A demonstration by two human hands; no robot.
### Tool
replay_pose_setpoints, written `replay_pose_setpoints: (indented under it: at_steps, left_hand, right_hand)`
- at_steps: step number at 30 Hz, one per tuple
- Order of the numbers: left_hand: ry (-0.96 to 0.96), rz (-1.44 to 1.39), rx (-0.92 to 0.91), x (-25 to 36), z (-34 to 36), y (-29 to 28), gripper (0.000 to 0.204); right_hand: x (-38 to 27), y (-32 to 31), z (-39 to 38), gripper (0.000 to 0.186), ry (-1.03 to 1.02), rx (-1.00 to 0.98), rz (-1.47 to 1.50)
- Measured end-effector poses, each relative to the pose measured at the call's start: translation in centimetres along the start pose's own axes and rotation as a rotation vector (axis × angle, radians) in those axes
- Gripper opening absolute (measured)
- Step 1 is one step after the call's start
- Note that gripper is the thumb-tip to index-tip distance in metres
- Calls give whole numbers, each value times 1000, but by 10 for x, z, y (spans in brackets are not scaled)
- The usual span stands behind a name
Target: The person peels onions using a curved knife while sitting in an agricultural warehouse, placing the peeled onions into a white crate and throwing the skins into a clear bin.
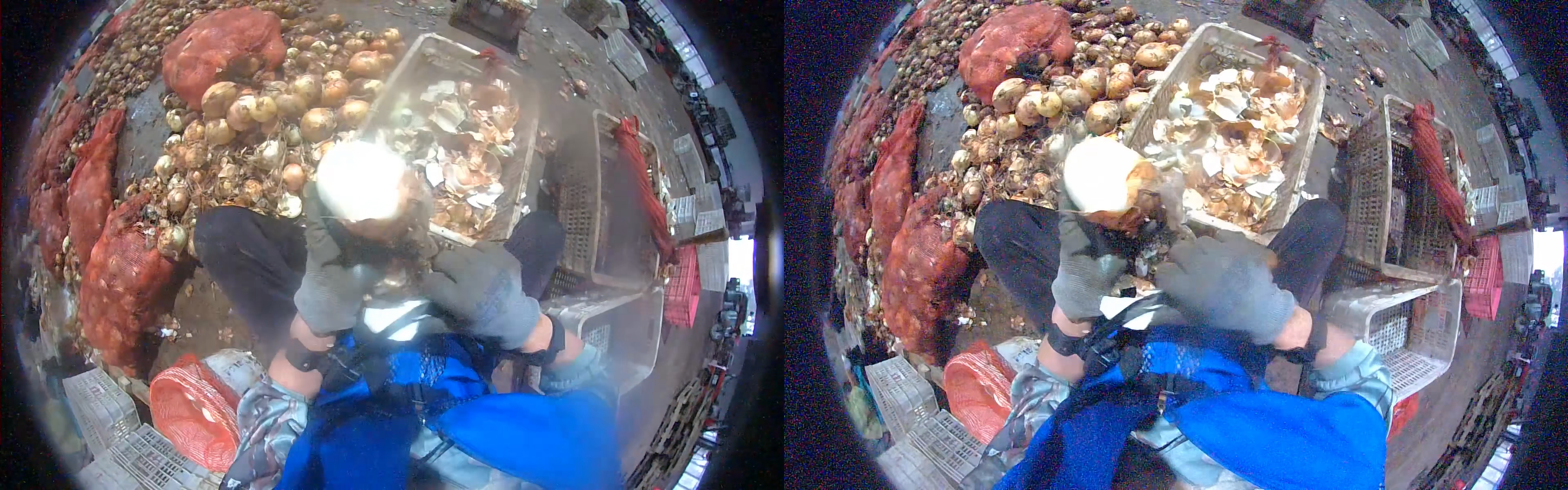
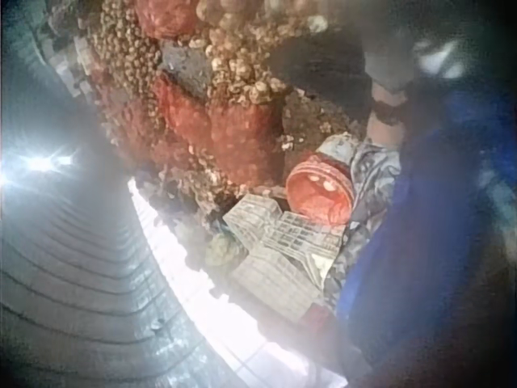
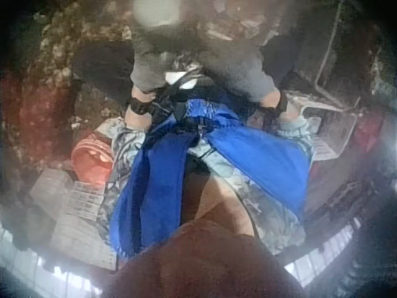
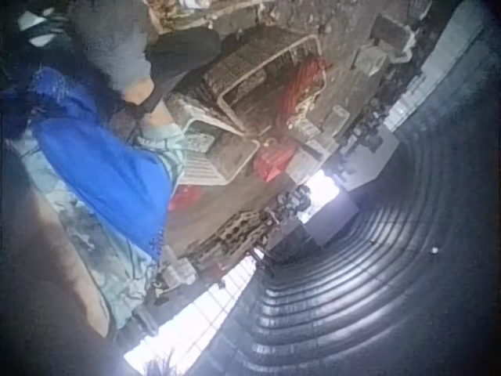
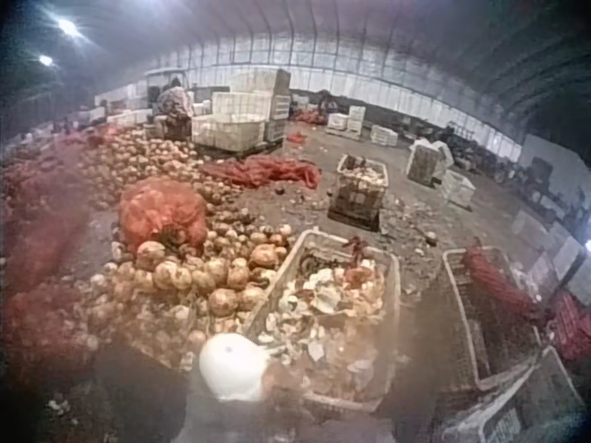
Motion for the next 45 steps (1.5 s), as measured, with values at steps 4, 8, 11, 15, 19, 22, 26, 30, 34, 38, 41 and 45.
replay_pose_setpoints:
  at_steps: [4,8,11,15,19,22,26,30,34,38,41,45]
  left_hand:
    - [-106,-362,223,30,8,-12,81]
    - [372,742,-351,16,-16,-25,54]
    - [-211,169,-24,10,-21,-32,39]
    - [-285,261,-132,21,-22,-31,34]
    - [-430,351,-240,35,-16,-17,75]
    - [-405,-98,-98,51,13,5,62]
    - [-336,-769,133,59,31,14,60]
    - [-507,-1124,333,33,18,16,60]
    - [-379,-586,27,36,13,13,56]
    - [-260,387,-545,32,4,7,57]
    - [-478,-723,-141,13,-25,8,57]
    - [-418,-1489,14,37,-8,17,62]
  right_hand:
    - [58,-19,-4,29,282,243,14]
    - [143,4,1,46,651,-8,-321]
    - [147,6,-6,52,801,-73,-171]
    - [99,8,15,56,750,-98,455]
    - [78,20,29,55,615,33,778]
    - [71,15,33,49,487,100,733]
    - [44,-16,39,36,372,96,476]
    - [65,-11,34,31,613,201,209]
    - [77,-8,27,36,773,115,325]
    - [60,7,13,43,706,-129,808]
    - [59,13,15,51,729,-158,694]
    - [55,19,12,61,598,-56,648]
Point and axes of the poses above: each hand's wrist, its own z-axis towards the middle knuckle, its own y-axis out of the palm, x = y × z, the point moved 4 cm from there along z, towards the middle knuckle, and after that the axes turned 14 degrees about y, right-handed, at the moved point
